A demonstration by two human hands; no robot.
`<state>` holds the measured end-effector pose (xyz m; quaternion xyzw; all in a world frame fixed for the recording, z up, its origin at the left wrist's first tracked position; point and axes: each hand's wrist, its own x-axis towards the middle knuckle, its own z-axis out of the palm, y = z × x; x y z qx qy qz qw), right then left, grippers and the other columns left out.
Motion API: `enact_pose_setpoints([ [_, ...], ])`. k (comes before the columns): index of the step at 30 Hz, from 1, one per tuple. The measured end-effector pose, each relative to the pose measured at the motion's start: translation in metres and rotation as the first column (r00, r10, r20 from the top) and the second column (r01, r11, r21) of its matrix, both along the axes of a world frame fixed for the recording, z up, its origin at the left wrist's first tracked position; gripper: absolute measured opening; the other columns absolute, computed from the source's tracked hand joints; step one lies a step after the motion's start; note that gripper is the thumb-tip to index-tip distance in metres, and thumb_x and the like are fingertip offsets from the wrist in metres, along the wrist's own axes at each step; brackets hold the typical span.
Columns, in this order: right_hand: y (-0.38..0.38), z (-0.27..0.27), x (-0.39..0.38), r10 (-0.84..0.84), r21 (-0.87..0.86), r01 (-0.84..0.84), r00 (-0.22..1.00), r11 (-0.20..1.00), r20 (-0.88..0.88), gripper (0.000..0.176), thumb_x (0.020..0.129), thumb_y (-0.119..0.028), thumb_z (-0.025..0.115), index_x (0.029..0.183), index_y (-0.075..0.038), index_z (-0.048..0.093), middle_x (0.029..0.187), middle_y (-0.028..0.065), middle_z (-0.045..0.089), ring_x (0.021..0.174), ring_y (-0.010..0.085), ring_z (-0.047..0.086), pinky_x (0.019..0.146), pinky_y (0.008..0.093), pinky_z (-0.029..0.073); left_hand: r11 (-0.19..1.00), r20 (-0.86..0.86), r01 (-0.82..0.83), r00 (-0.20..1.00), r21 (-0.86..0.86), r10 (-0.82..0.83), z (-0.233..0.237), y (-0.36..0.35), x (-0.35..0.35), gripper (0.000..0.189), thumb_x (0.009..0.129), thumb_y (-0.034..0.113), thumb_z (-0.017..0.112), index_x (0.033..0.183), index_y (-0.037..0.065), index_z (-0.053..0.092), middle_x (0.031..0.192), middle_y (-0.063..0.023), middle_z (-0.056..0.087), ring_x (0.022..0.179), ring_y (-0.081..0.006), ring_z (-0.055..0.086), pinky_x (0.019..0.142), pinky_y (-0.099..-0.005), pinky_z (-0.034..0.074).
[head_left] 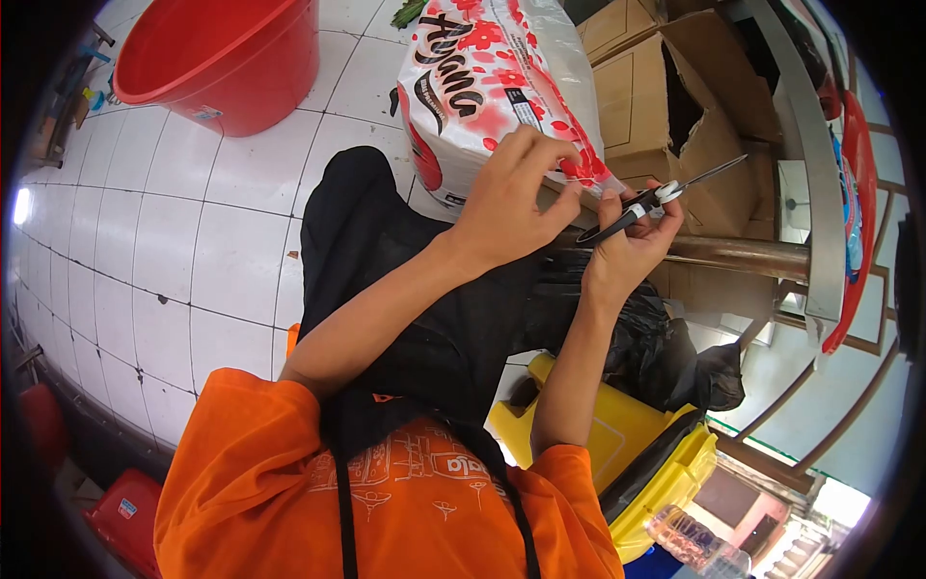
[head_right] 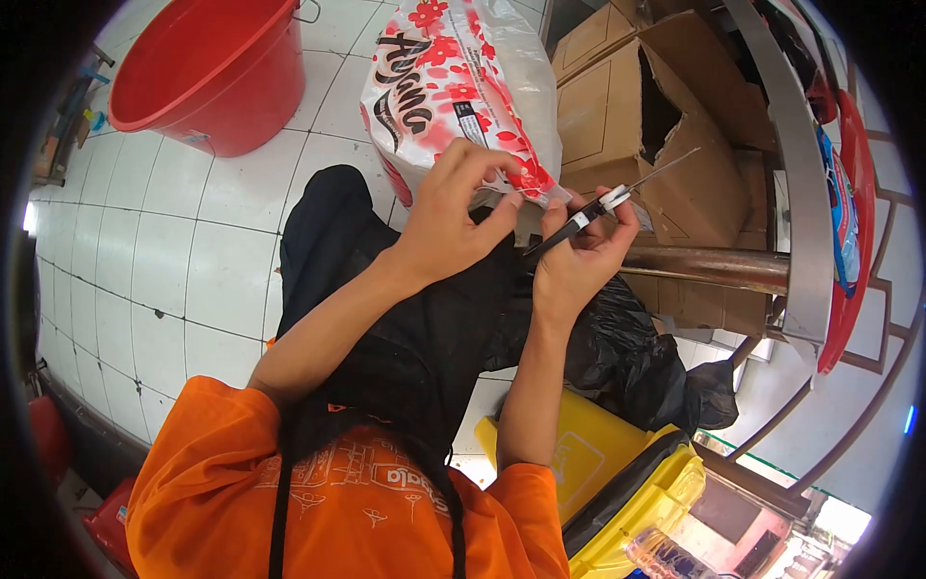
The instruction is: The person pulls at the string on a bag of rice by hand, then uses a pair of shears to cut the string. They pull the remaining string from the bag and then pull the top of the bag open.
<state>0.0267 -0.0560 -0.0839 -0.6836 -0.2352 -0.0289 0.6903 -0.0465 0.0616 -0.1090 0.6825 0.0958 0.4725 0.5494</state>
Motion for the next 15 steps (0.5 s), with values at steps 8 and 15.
enact_pose_setpoints([
  [8, 0.001, 0.004, -0.003, 0.016, -0.004, -0.016, 1.000, 1.000, 0.002, 0.051, 0.087, 0.003, 0.071, 0.128, -0.005, 0.040, 0.101, 0.0158, 0.067, 0.092, 0.0149, 0.064, 0.082, 0.0256, 0.053, 0.994, -0.156, 0.084, 0.985, 0.076, -0.072, 0.002, -0.004, 0.012, 0.018, 0.082, 0.014, 0.073, 0.092, 0.002, 0.065, 0.085, -0.0098, 0.058, 0.079, -0.0260, 0.057, 0.072, -0.0368, 0.046],
  [15, -0.001, -0.004, -0.001, 0.005, 0.014, -0.005, 1.000, 1.000, 0.007, 0.054, 0.086, 0.005, 0.072, 0.127, -0.005, 0.040, 0.101, 0.0150, 0.067, 0.094, 0.0146, 0.064, 0.084, 0.0267, 0.052, 0.986, -0.250, 0.166, 0.955, 0.013, -0.157, 0.005, 0.004, 0.011, 0.018, 0.080, 0.015, 0.070, 0.084, 0.000, 0.061, 0.083, -0.0125, 0.057, 0.076, -0.0271, 0.058, 0.068, -0.0372, 0.046],
])
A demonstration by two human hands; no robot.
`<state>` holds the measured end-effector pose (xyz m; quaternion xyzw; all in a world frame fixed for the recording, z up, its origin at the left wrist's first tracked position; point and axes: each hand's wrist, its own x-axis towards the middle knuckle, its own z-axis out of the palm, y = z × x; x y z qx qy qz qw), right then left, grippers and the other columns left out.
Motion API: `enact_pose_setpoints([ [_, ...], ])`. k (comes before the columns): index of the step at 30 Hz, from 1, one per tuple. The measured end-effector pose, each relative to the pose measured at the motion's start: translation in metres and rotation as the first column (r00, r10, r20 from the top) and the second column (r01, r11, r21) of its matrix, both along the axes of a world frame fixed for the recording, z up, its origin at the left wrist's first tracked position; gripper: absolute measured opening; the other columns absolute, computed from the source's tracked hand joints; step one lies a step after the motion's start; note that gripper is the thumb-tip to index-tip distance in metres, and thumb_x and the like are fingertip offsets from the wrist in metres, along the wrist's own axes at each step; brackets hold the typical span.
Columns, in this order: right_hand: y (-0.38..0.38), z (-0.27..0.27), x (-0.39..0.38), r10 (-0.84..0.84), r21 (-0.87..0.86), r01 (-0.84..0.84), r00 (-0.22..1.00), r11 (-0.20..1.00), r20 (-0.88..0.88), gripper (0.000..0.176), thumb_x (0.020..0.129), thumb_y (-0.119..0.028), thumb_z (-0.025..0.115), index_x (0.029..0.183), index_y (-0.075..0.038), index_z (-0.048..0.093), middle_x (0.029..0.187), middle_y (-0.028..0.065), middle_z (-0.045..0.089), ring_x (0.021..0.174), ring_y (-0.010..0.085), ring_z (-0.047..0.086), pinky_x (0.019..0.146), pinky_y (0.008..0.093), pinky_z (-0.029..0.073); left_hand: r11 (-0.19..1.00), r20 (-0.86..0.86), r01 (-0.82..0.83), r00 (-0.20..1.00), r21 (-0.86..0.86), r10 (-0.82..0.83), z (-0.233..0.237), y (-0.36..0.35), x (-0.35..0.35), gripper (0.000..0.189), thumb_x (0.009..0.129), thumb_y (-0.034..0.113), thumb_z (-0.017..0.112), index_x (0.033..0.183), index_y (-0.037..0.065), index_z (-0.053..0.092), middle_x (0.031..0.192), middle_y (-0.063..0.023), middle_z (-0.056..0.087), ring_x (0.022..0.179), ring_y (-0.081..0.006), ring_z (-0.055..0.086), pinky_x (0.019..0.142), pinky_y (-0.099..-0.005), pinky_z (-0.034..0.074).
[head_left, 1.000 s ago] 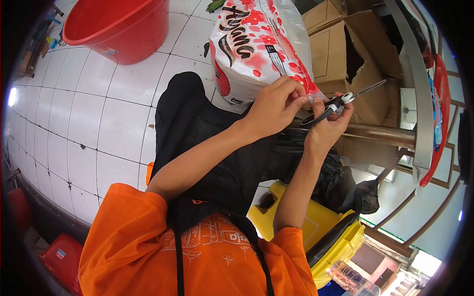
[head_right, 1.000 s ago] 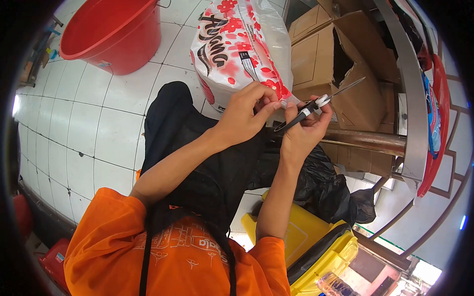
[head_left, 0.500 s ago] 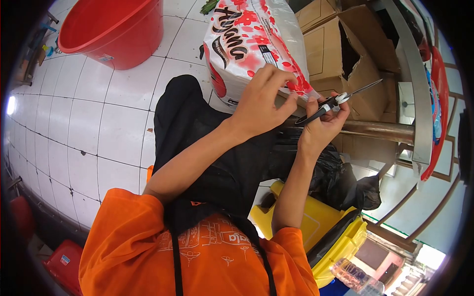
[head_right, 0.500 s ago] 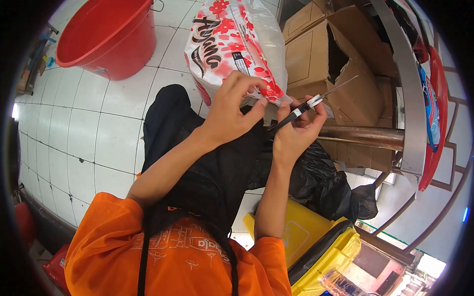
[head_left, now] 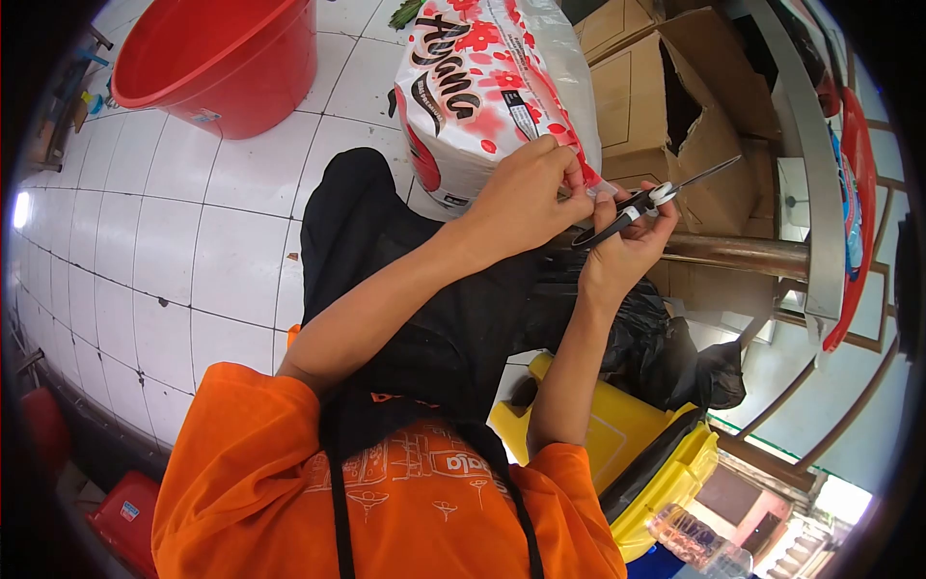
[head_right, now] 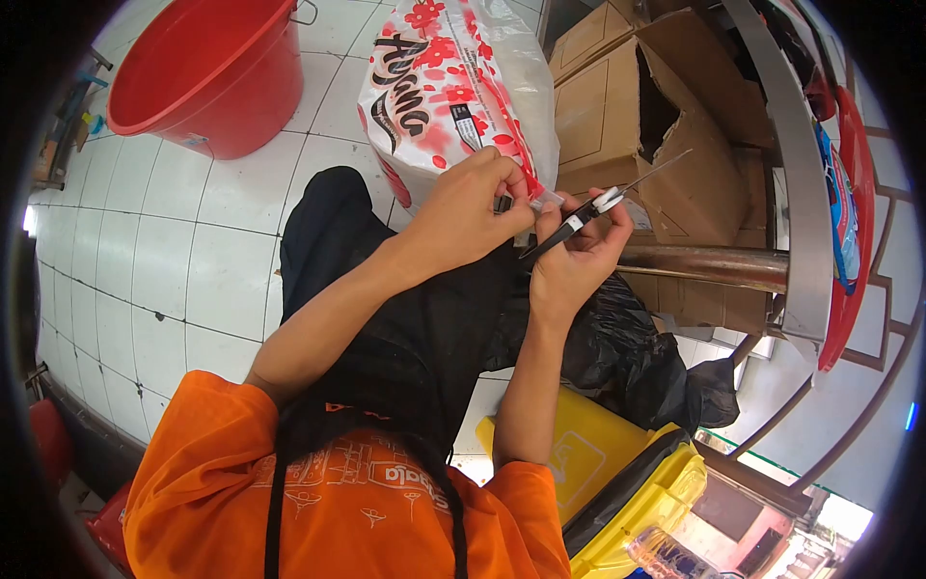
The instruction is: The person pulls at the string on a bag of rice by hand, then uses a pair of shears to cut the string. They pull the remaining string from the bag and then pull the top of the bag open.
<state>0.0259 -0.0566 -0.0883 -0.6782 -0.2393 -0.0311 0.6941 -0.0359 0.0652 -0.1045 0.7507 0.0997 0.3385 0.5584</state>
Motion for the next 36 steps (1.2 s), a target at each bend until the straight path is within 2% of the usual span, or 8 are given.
enact_pose_setpoints([
  [9, -0.004, -0.002, 0.000, 0.006, 0.012, -0.005, 0.996, 1.000, -0.088, 0.052, 0.086, 0.003, 0.073, 0.126, -0.006, 0.041, 0.100, 0.0150, 0.067, 0.093, 0.0147, 0.064, 0.085, 0.0261, 0.051, 0.906, -0.253, 0.421, 0.882, 0.049, -0.396, -0.019, 0.029, -0.044, 0.019, 0.082, 0.018, 0.064, 0.082, 0.001, 0.057, 0.083, -0.0146, 0.057, 0.074, -0.0297, 0.057, 0.068, -0.0395, 0.045],
  [12, -0.004, -0.003, 0.002, 0.008, 0.028, -0.006, 0.996, 1.000, -0.094, 0.052, 0.086, 0.003, 0.073, 0.125, -0.005, 0.041, 0.101, 0.0160, 0.067, 0.094, 0.0150, 0.064, 0.086, 0.0261, 0.051, 0.834, -0.352, 0.552, 0.776, -0.021, -0.523, -0.040, 0.033, -0.069, 0.018, 0.084, 0.019, 0.061, 0.081, 0.002, 0.057, 0.085, -0.0151, 0.058, 0.076, -0.0321, 0.058, 0.070, -0.0407, 0.045],
  [14, -0.003, -0.001, 0.001, 0.015, 0.047, -0.010, 0.994, 0.999, -0.107, 0.052, 0.086, 0.003, 0.073, 0.125, -0.005, 0.041, 0.102, 0.0167, 0.067, 0.094, 0.0151, 0.064, 0.086, 0.0262, 0.051, 0.721, -0.642, 0.693, 0.545, -0.016, -0.539, -0.055, 0.037, -0.086, 0.022, 0.088, 0.022, 0.060, 0.081, 0.001, 0.057, 0.088, -0.0157, 0.059, 0.080, -0.0341, 0.060, 0.073, -0.0418, 0.047],
  [19, -0.004, -0.004, -0.001, -0.022, -0.022, 0.021, 1.000, 1.000, -0.023, 0.052, 0.086, 0.002, 0.073, 0.125, -0.005, 0.041, 0.107, 0.0196, 0.067, 0.098, 0.0178, 0.064, 0.086, 0.0274, 0.051, 0.858, -0.664, 0.358, 0.747, 0.367, -0.028, -0.072, 0.043, -0.107, 0.022, 0.093, 0.023, 0.065, 0.097, 0.002, 0.059, 0.094, -0.0150, 0.062, 0.085, -0.0314, 0.064, 0.077, -0.0406, 0.051],
  [21, -0.004, -0.007, -0.006, 0.007, -0.029, -0.006, 0.999, 1.000, 0.048, 0.052, 0.085, 0.001, 0.073, 0.125, -0.004, 0.040, 0.107, 0.0192, 0.067, 0.099, 0.0187, 0.064, 0.087, 0.0285, 0.051, 0.949, -0.390, 0.294, 0.866, -0.110, -0.313, -0.046, 0.042, -0.094, 0.026, 0.094, 0.023, 0.067, 0.107, 0.002, 0.059, 0.098, -0.0111, 0.064, 0.084, -0.0234, 0.065, 0.075, -0.0351, 0.051],
  [24, -0.011, -0.020, -0.012, 0.041, -0.060, -0.032, 0.987, 0.998, 0.153, 0.053, 0.085, 0.000, 0.074, 0.125, -0.003, 0.040, 0.107, 0.0191, 0.067, 0.101, 0.0202, 0.064, 0.089, 0.0305, 0.050, 0.920, -0.131, 0.246, 0.946, -0.304, -0.296, -0.012, 0.024, -0.066, 0.035, 0.095, 0.028, 0.068, 0.113, 0.000, 0.060, 0.100, -0.0081, 0.066, 0.082, -0.0154, 0.063, 0.073, -0.0297, 0.050],
  [31, -0.025, -0.029, -0.017, 0.078, -0.032, -0.075, 0.994, 0.997, 0.077, 0.052, 0.086, 0.000, 0.072, 0.125, -0.003, 0.039, 0.104, 0.0177, 0.068, 0.098, 0.0192, 0.064, 0.089, 0.0308, 0.049, 0.868, -0.171, 0.197, 0.938, -0.457, -0.303, -0.015, -0.014, -0.016, 0.040, 0.090, 0.025, 0.072, 0.117, -0.003, 0.060, 0.088, -0.0058, 0.067, 0.077, -0.0106, 0.059, 0.071, -0.0266, 0.049],
  [36, -0.026, -0.027, -0.007, 0.080, -0.083, -0.082, 0.996, 0.993, -0.024, 0.051, 0.086, 0.005, 0.068, 0.127, -0.004, 0.039, 0.101, 0.0152, 0.067, 0.092, 0.0172, 0.063, 0.086, 0.0293, 0.049, 0.897, -0.162, 0.161, 0.956, -0.412, -0.246, -0.025, -0.017, -0.016, 0.022, 0.089, 0.010, 0.068, 0.107, -0.003, 0.066, 0.083, -0.0039, 0.066, 0.071, -0.0087, 0.057, 0.068, -0.0249, 0.047],
])
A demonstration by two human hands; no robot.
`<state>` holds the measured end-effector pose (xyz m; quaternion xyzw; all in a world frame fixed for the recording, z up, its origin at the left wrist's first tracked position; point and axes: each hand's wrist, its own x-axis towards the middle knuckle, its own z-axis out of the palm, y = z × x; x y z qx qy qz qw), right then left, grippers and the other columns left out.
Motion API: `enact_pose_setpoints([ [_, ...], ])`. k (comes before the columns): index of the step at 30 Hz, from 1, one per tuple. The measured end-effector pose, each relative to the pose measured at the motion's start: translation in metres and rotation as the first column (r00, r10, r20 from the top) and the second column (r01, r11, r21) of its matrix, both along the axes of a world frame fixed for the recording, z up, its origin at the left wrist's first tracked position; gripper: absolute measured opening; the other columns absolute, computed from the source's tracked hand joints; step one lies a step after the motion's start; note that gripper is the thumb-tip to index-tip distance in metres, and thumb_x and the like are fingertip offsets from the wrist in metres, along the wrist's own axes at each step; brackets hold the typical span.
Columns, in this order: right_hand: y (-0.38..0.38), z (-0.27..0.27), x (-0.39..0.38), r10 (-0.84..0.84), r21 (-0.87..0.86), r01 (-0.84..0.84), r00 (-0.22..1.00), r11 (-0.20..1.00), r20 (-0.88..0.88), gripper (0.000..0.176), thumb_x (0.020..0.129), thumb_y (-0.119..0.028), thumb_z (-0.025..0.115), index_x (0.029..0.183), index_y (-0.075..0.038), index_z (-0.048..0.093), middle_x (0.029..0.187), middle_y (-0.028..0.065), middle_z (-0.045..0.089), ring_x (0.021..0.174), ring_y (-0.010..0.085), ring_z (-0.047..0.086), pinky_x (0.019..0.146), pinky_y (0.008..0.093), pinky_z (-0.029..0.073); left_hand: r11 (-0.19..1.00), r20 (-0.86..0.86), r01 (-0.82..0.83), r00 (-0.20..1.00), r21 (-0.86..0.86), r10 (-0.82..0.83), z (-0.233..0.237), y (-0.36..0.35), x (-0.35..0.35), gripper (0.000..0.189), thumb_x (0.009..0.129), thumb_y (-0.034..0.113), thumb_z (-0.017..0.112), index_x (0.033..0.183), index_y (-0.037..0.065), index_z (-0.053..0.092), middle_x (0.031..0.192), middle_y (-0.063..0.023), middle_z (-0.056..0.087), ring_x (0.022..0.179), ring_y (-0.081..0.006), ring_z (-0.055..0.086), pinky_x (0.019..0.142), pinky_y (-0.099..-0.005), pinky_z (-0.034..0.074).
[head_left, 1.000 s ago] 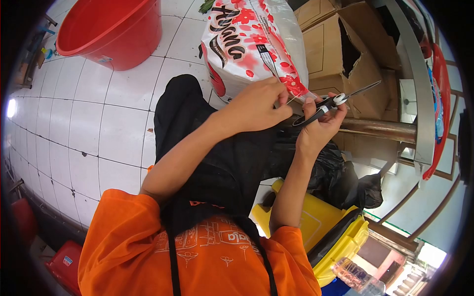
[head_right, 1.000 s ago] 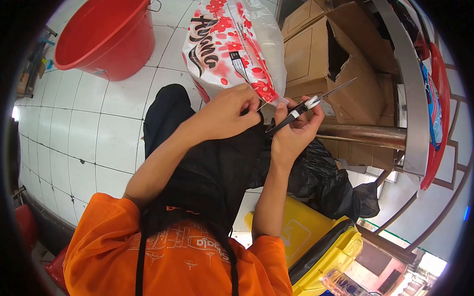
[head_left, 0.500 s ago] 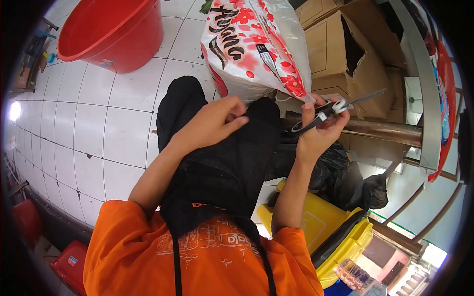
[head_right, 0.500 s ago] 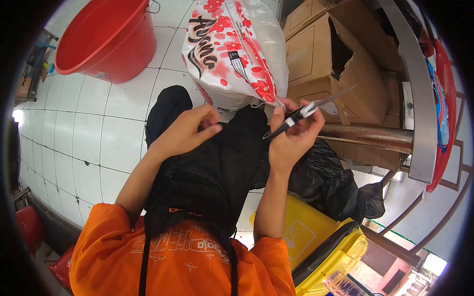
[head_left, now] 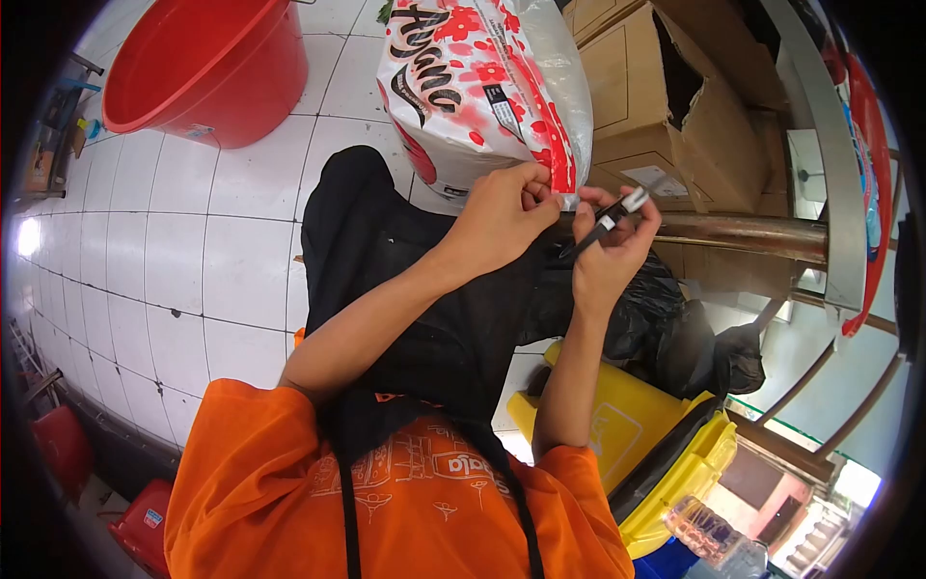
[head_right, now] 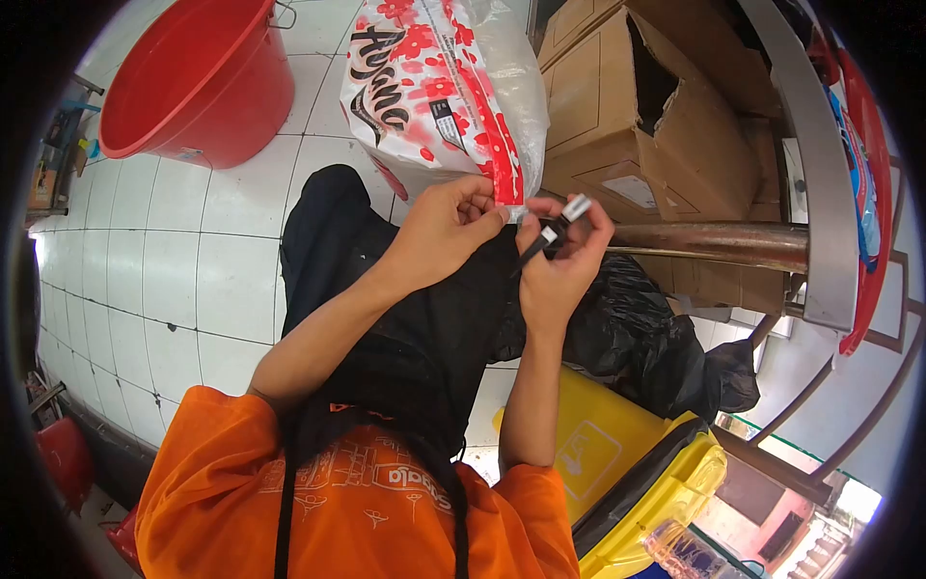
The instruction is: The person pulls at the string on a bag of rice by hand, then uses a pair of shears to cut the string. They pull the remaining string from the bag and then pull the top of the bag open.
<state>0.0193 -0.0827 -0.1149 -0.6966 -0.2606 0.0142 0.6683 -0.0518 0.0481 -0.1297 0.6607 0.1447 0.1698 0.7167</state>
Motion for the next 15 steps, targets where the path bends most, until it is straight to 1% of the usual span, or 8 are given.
enact_pose_setpoints([
  [2, 0.001, 0.001, 0.008, 0.004, -0.138, 0.022, 0.982, 0.990, 0.187, 0.050, 0.083, 0.004, 0.070, 0.125, -0.004, 0.044, 0.102, 0.0124, 0.066, 0.092, 0.0164, 0.064, 0.084, 0.0285, 0.049, 0.997, 0.016, -0.025, 1.000, 0.071, 0.024, 0.003, 0.000, -0.002, 0.021, 0.089, 0.008, 0.068, 0.107, -0.002, 0.066, 0.083, -0.0042, 0.065, 0.069, -0.0093, 0.057, 0.067, -0.0250, 0.047],
  [4, 0.004, 0.013, 0.006, 0.013, -0.230, 0.038, 0.976, 0.972, 0.216, 0.048, 0.082, 0.003, 0.071, 0.123, -0.004, 0.047, 0.101, 0.0118, 0.066, 0.091, 0.0161, 0.064, 0.083, 0.0290, 0.050, 0.989, 0.034, -0.058, 0.998, 0.137, 0.054, 0.006, -0.002, -0.004, 0.020, 0.089, 0.007, 0.068, 0.107, -0.001, 0.067, 0.083, -0.0044, 0.065, 0.068, -0.0099, 0.057, 0.066, -0.0251, 0.047],
  [6, 0.008, 0.020, 0.005, 0.028, -0.319, 0.053, 0.969, 0.946, 0.244, 0.046, 0.081, 0.003, 0.072, 0.121, -0.004, 0.049, 0.101, 0.0112, 0.066, 0.090, 0.0158, 0.065, 0.082, 0.0295, 0.051, 0.940, 0.166, -0.151, 0.981, 0.306, 0.104, 0.007, -0.003, -0.005, 0.021, 0.087, 0.008, 0.069, 0.106, -0.001, 0.067, 0.085, -0.0084, 0.066, 0.070, -0.0178, 0.061, 0.067, -0.0303, 0.048],
  [8, 0.011, 0.023, 0.010, 0.068, -0.379, 0.089, 0.921, 0.921, 0.383, 0.045, 0.081, 0.001, 0.073, 0.120, -0.005, 0.052, 0.096, 0.0093, 0.066, 0.086, 0.0149, 0.065, 0.079, 0.0296, 0.052, 0.898, 0.205, -0.185, 0.973, 0.399, 0.110, 0.006, 0.000, -0.006, 0.021, 0.086, 0.009, 0.069, 0.105, -0.001, 0.066, 0.087, -0.0109, 0.066, 0.073, -0.0223, 0.061, 0.068, -0.0335, 0.049],
  [9, 0.013, 0.025, 0.012, 0.076, -0.381, 0.082, 0.921, 0.921, 0.382, 0.045, 0.081, 0.001, 0.073, 0.120, -0.005, 0.052, 0.096, 0.0093, 0.066, 0.086, 0.0149, 0.065, 0.079, 0.0296, 0.052, 0.847, 0.241, -0.214, 0.965, 0.487, 0.105, 0.005, 0.002, -0.006, 0.022, 0.085, 0.009, 0.070, 0.104, -0.002, 0.066, 0.089, -0.0134, 0.066, 0.077, -0.0269, 0.062, 0.070, -0.0367, 0.049],
  [12, 0.014, 0.029, 0.017, 0.116, -0.468, 0.064, 0.931, 0.881, 0.346, 0.045, 0.080, 0.002, 0.074, 0.118, -0.004, 0.052, 0.094, 0.0084, 0.066, 0.085, 0.0151, 0.065, 0.080, 0.0298, 0.052, 0.807, 0.286, -0.205, 0.957, 0.553, 0.047, -0.002, 0.009, -0.006, 0.021, 0.084, 0.008, 0.069, 0.102, -0.002, 0.066, 0.091, -0.0153, 0.066, 0.082, -0.0309, 0.061, 0.071, -0.0407, 0.049],
  [14, 0.012, 0.026, 0.026, 0.130, -0.390, -0.057, 0.978, 0.919, 0.166, 0.047, 0.079, 0.003, 0.074, 0.119, -0.004, 0.051, 0.094, 0.0080, 0.066, 0.086, 0.0149, 0.064, 0.081, 0.0304, 0.052, 0.836, 0.278, -0.204, 0.958, 0.510, 0.064, 0.000, 0.008, -0.006, 0.021, 0.084, 0.008, 0.070, 0.102, -0.002, 0.065, 0.090, -0.0152, 0.066, 0.080, -0.0300, 0.061, 0.071, -0.0401, 0.049],
  [15, 0.011, 0.026, 0.029, 0.135, -0.391, -0.060, 0.977, 0.918, 0.167, 0.047, 0.079, 0.003, 0.074, 0.119, -0.004, 0.051, 0.094, 0.0080, 0.066, 0.086, 0.0149, 0.064, 0.081, 0.0304, 0.052, 0.864, 0.268, -0.198, 0.960, 0.464, 0.076, 0.001, 0.007, -0.006, 0.021, 0.084, 0.008, 0.070, 0.102, -0.002, 0.065, 0.089, -0.0152, 0.066, 0.078, -0.0291, 0.062, 0.070, -0.0394, 0.049],
])
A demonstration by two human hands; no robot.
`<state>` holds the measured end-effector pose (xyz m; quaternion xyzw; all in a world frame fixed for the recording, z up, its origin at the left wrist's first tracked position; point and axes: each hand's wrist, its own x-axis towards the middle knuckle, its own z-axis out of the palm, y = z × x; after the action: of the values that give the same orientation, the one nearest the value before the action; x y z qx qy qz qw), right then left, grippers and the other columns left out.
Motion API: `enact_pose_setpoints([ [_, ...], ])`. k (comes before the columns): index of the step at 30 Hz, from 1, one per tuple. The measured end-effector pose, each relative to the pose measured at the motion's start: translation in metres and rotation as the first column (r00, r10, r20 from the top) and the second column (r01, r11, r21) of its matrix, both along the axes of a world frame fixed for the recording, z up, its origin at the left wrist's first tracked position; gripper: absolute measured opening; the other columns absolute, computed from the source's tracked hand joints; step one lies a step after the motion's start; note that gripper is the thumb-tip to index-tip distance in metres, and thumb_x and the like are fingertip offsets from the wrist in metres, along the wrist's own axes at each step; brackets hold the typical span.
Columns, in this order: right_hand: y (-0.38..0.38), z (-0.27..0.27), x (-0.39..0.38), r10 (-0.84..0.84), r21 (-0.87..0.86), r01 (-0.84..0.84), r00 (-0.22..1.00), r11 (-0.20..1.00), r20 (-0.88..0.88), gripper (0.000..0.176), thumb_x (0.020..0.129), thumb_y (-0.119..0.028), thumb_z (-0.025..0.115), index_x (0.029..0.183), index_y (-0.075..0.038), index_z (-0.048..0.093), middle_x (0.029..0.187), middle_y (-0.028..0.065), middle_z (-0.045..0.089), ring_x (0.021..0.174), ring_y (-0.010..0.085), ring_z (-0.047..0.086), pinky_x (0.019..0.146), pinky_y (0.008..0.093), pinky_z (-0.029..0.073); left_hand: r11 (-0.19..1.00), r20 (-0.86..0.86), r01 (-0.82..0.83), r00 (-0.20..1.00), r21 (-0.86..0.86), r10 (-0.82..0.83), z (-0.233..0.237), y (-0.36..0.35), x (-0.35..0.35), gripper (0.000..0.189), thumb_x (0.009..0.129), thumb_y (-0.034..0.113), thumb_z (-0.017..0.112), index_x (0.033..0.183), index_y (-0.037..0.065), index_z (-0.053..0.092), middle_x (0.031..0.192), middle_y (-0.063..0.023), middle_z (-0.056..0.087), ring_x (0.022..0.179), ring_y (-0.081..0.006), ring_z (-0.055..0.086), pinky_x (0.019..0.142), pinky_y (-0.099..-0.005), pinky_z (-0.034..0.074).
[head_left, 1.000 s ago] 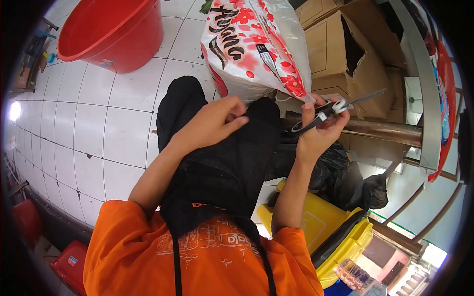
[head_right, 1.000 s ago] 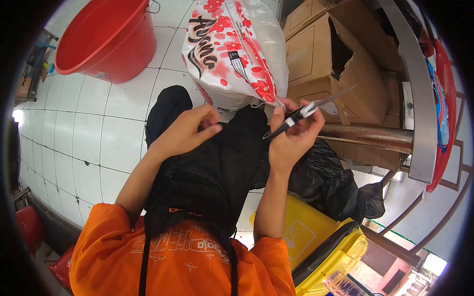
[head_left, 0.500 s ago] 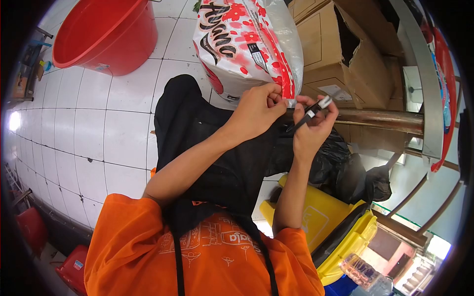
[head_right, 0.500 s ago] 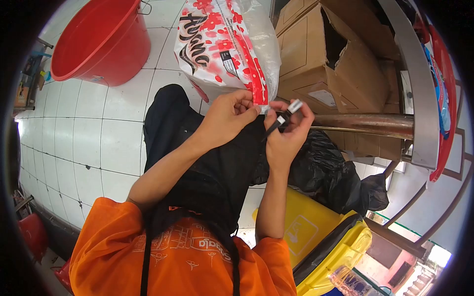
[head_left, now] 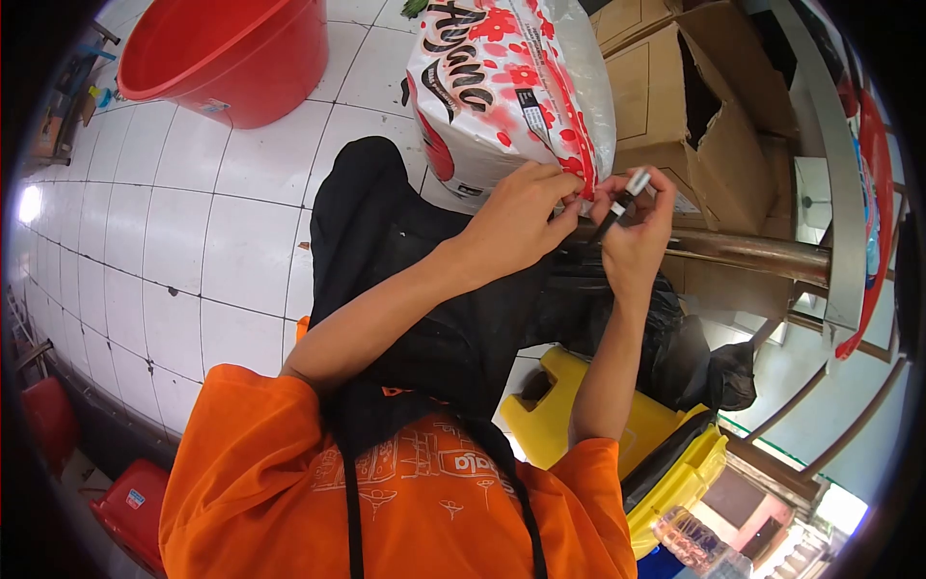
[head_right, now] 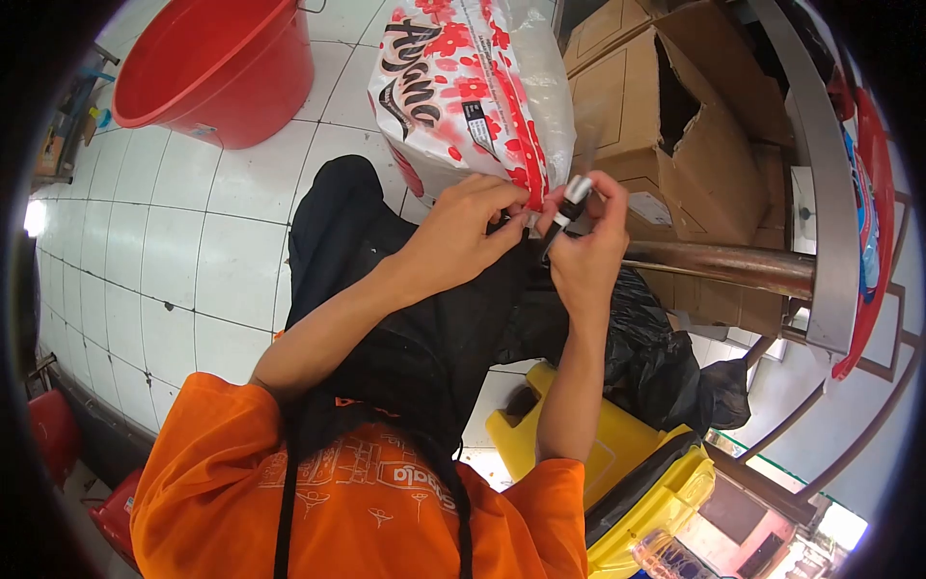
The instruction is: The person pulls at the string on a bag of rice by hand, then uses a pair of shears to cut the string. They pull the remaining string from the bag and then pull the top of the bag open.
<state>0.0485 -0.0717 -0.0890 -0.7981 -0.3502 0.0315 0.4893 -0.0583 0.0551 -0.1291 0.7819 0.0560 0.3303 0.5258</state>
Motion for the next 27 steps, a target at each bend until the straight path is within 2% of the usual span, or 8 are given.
enact_pose_setpoints([
  [4, -0.005, 0.005, 0.020, -0.080, 0.088, 0.065, 0.981, 0.994, 0.177, 0.049, 0.081, 0.005, 0.072, 0.122, -0.005, 0.048, 0.097, 0.0079, 0.065, 0.091, 0.0134, 0.063, 0.084, 0.0286, 0.051, 0.998, -0.034, 0.000, 0.999, -0.063, -0.002, -0.001, -0.002, -0.001, 0.022, 0.084, 0.009, 0.070, 0.102, -0.003, 0.064, 0.087, -0.0146, 0.066, 0.073, -0.0255, 0.061, 0.067, -0.0373, 0.048],
  [6, -0.007, 0.014, 0.021, -0.097, 0.247, 0.117, 0.991, 0.962, -0.093, 0.048, 0.081, 0.005, 0.072, 0.122, -0.005, 0.048, 0.097, 0.0079, 0.065, 0.092, 0.0141, 0.063, 0.085, 0.0288, 0.052, 0.970, -0.077, 0.043, 0.995, -0.237, -0.063, -0.002, -0.004, -0.003, 0.022, 0.085, 0.009, 0.070, 0.102, -0.004, 0.063, 0.085, -0.0135, 0.065, 0.069, -0.0210, 0.059, 0.065, -0.0341, 0.048],
  [8, -0.007, 0.020, 0.009, -0.076, 0.193, 0.097, 0.991, 0.976, -0.114, 0.046, 0.083, 0.004, 0.071, 0.122, -0.005, 0.049, 0.096, 0.0090, 0.065, 0.092, 0.0145, 0.063, 0.085, 0.0302, 0.052, 0.969, -0.053, 0.031, 0.998, -0.246, -0.046, -0.004, -0.006, -0.001, 0.022, 0.085, 0.009, 0.070, 0.102, -0.004, 0.063, 0.085, -0.0129, 0.065, 0.069, -0.0196, 0.059, 0.064, -0.0329, 0.048],
  [10, -0.007, 0.025, -0.004, -0.066, -0.105, 0.066, 0.998, 0.992, 0.005, 0.043, 0.084, 0.002, 0.070, 0.123, -0.005, 0.051, 0.096, 0.0104, 0.065, 0.092, 0.0138, 0.062, 0.084, 0.0306, 0.051, 0.966, -0.027, 0.019, 0.999, -0.258, -0.027, -0.003, -0.007, -0.001, 0.022, 0.085, 0.009, 0.071, 0.101, -0.004, 0.063, 0.085, -0.0123, 0.065, 0.069, -0.0183, 0.058, 0.063, -0.0316, 0.047],
  [14, -0.022, 0.034, -0.014, 0.034, -0.366, 0.108, 0.931, 0.924, 0.362, 0.044, 0.085, -0.006, 0.073, 0.124, -0.005, 0.052, 0.090, 0.0125, 0.062, 0.076, 0.0233, 0.060, 0.075, 0.0350, 0.050, 0.889, -0.008, 0.075, 0.996, -0.451, -0.089, -0.007, -0.009, 0.002, 0.016, 0.091, 0.006, 0.065, 0.104, -0.003, 0.062, 0.087, -0.0040, 0.062, 0.074, -0.0088, 0.055, 0.067, -0.0260, 0.046],
  [18, -0.035, 0.068, -0.056, -0.156, -0.577, 0.219, 0.975, 0.787, 0.157, 0.044, 0.086, -0.013, 0.073, 0.124, -0.006, 0.052, 0.093, 0.0134, 0.062, 0.079, 0.0256, 0.059, 0.072, 0.0386, 0.049, 0.741, 0.080, 0.164, 0.986, -0.651, -0.149, -0.011, -0.004, 0.007, 0.013, 0.097, 0.002, 0.058, 0.110, -0.002, 0.060, 0.093, 0.0020, 0.056, 0.084, -0.0028, 0.051, 0.073, -0.0212, 0.044],
  [22, -0.056, 0.067, -0.054, 0.015, -0.649, 0.286, 0.909, 0.705, 0.417, 0.048, 0.085, -0.022, 0.075, 0.124, -0.007, 0.053, 0.094, 0.0134, 0.060, 0.086, 0.0318, 0.061, 0.083, 0.0465, 0.044, 0.707, 0.113, 0.216, 0.975, -0.673, -0.190, -0.013, 0.000, 0.007, 0.014, 0.098, 0.002, 0.056, 0.111, -0.002, 0.060, 0.093, 0.0012, 0.057, 0.085, -0.0037, 0.051, 0.075, -0.0216, 0.045],
  [27, -0.066, 0.060, -0.045, 0.097, -0.657, 0.326, 0.848, 0.680, 0.521, 0.049, 0.084, -0.025, 0.075, 0.125, -0.008, 0.053, 0.096, 0.0131, 0.059, 0.092, 0.0348, 0.060, 0.090, 0.0514, 0.041, 0.705, 0.093, 0.208, 0.976, -0.678, -0.198, -0.009, 0.004, 0.006, 0.014, 0.098, 0.003, 0.053, 0.109, -0.001, 0.060, 0.094, 0.0003, 0.059, 0.084, -0.0057, 0.053, 0.077, -0.0238, 0.046],
])
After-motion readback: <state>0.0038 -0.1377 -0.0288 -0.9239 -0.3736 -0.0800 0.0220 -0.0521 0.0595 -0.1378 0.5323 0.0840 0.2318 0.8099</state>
